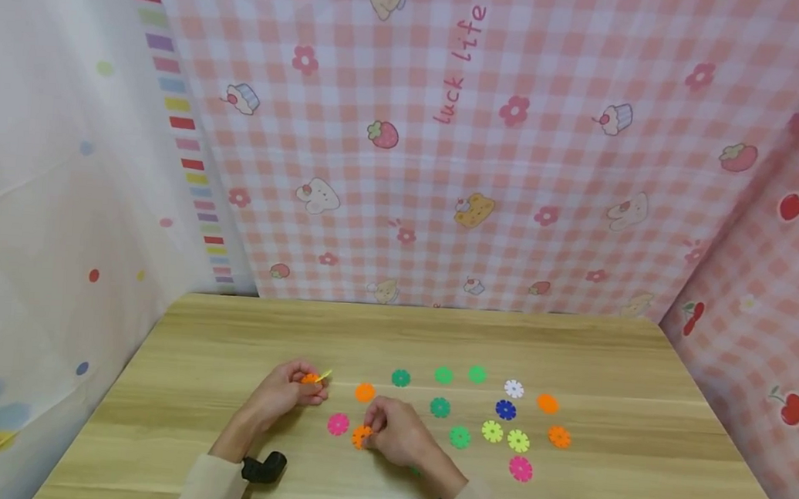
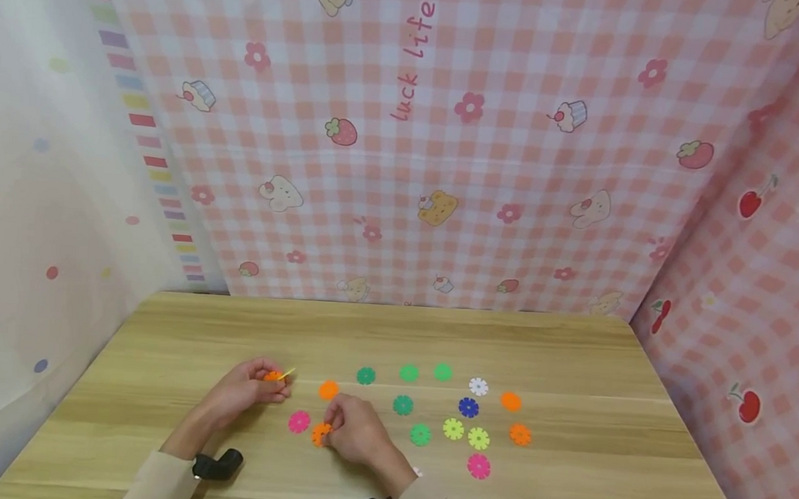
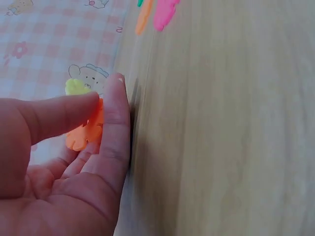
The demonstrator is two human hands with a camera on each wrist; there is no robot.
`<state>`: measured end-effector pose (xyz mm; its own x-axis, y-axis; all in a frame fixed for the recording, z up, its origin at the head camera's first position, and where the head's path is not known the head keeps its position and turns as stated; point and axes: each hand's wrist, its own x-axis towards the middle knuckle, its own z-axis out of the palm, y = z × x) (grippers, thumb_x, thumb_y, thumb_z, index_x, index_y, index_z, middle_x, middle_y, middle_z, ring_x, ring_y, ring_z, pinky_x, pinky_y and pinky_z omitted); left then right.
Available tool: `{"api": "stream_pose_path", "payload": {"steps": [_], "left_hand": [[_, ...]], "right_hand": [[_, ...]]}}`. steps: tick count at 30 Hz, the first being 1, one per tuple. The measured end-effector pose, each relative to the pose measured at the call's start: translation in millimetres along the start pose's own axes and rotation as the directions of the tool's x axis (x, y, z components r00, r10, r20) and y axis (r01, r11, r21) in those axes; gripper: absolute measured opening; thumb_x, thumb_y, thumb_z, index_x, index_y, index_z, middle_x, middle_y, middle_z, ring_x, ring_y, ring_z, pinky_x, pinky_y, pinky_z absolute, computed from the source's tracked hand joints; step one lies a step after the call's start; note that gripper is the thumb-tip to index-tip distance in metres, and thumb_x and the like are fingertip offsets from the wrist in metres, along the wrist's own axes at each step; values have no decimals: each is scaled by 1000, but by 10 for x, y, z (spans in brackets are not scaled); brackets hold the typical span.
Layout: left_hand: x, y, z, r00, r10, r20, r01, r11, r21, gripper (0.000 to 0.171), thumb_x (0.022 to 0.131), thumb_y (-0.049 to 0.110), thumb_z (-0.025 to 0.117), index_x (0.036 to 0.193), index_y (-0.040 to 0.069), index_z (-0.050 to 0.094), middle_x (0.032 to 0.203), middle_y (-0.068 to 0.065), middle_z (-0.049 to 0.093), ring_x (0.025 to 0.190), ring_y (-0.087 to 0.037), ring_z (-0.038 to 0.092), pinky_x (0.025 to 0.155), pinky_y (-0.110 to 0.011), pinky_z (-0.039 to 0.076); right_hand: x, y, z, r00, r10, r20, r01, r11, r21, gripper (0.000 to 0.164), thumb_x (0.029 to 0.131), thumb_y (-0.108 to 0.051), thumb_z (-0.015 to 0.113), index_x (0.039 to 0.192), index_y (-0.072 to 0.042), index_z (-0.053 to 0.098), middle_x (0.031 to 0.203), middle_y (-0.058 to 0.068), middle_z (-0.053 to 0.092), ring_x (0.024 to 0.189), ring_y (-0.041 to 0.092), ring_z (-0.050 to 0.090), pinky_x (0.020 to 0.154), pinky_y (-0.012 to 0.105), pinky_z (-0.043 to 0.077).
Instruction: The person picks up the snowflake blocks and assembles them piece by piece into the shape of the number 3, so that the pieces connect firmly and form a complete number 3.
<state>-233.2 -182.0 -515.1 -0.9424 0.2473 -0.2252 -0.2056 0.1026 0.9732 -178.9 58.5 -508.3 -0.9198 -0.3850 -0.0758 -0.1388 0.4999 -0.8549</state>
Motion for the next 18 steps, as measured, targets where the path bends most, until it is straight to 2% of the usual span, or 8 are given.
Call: {"api": "stream_pose_path", "payload": {"steps": [4,8,13,18], "left_hand": [[-8,32,27,999,30,16,-30,1000,-1,30,95,-8,54,124,-14,47,103,-23,64,86,-20,70,80,-30,59],[-28,95,47,997,42,62,-43,999,22,46,95,-10,52,140,-12,41,113,-29,58,89,-20,69,84,-31,59],[-53,166,83,991,37,129,-39,999,16,47,96,-8,52,141,-14,40,115,-29,56,90,-20,70,85,-31,58],[-79,224,132,984,27,176,-28,1000,0,46,97,-8,51,141,-14,39,111,-27,56,92,-24,71,86,-34,58]], "right_hand": [[-3,-4,7,1000,-7,-7,7,1000,22,24,76,8,77,85,-6,60,70,-3,54,64,9,50,59,20,43],[-8,-11,5,1000,-13,-12,14,999,44,21,78,9,74,86,-7,61,71,-3,55,63,9,51,58,19,43],[-30,-23,-46,999,-41,-21,42,997,66,20,81,11,67,90,-6,62,75,-1,59,65,9,52,56,19,44],[-49,-40,-140,999,-36,-39,42,984,174,18,85,12,61,94,-3,60,78,5,59,56,12,55,45,20,47]]}}
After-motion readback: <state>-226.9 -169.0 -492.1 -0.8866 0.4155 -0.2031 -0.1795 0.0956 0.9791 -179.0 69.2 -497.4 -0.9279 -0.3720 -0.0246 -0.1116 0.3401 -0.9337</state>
